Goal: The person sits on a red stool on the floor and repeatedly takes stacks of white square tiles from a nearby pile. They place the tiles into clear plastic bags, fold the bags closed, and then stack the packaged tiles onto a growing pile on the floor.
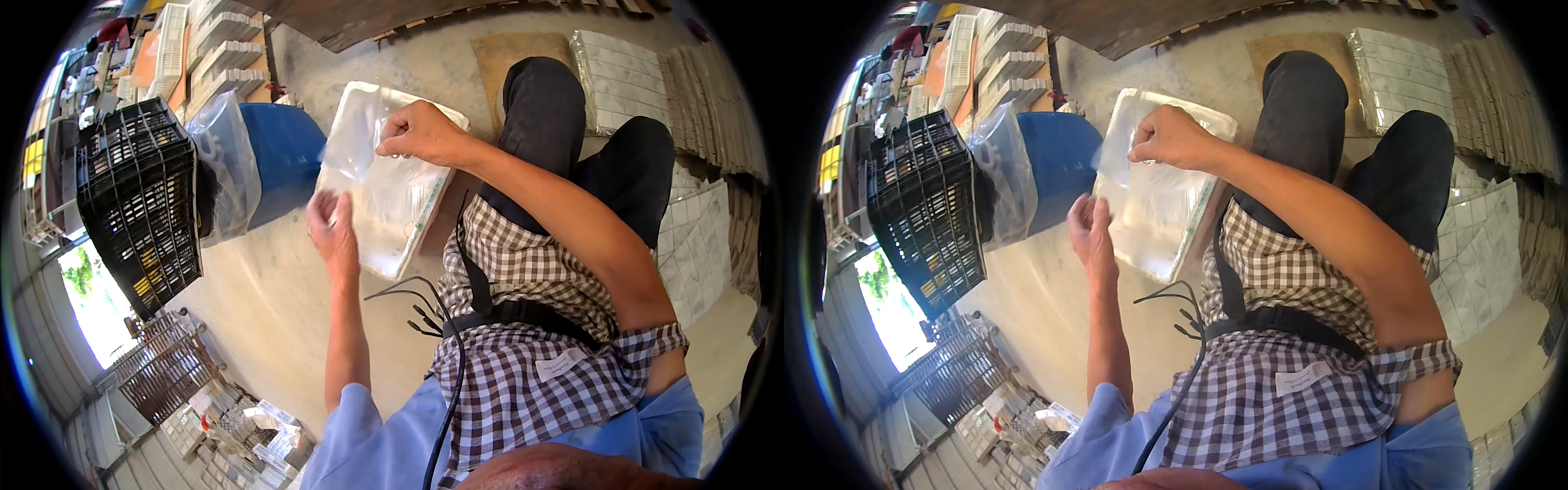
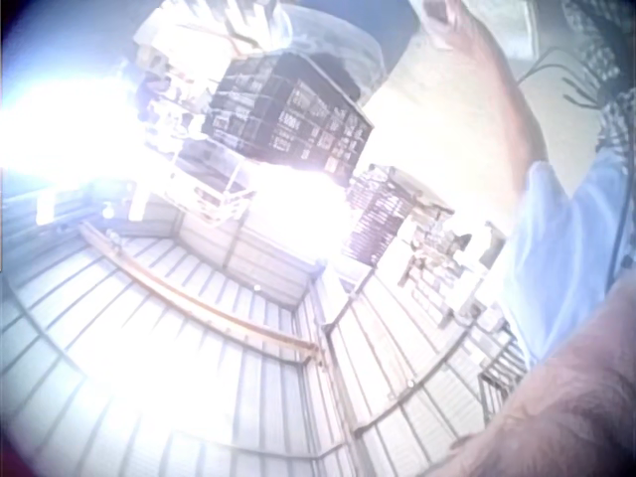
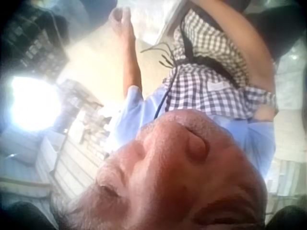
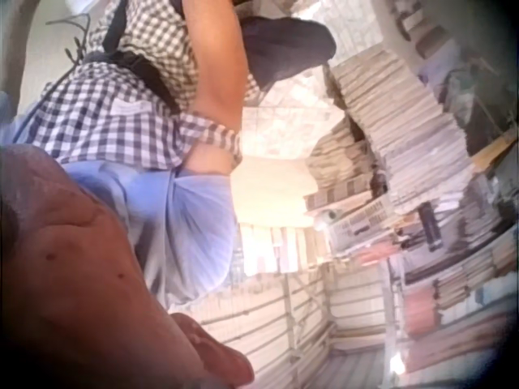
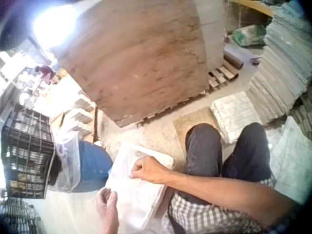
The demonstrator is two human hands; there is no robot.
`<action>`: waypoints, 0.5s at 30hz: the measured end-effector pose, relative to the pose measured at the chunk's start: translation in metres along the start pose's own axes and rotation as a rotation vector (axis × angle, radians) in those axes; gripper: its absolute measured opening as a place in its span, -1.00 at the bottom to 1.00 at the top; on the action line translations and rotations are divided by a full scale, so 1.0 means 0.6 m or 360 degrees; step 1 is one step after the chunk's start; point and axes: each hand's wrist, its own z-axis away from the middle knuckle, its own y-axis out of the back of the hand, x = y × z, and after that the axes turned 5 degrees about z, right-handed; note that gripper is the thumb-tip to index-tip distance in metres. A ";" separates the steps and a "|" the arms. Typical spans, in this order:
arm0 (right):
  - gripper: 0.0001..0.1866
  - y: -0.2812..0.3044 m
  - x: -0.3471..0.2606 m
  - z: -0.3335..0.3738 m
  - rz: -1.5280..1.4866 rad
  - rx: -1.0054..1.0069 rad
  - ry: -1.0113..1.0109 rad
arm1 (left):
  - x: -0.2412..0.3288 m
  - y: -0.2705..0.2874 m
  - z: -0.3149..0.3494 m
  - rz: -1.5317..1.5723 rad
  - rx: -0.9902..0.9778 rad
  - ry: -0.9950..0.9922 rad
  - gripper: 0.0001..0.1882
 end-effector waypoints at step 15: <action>-0.79 -0.008 0.021 0.030 -0.0137 -0.0376 -0.0077 | 0.067 -0.128 -0.045 0.0884 -0.0564 0.0578 -0.57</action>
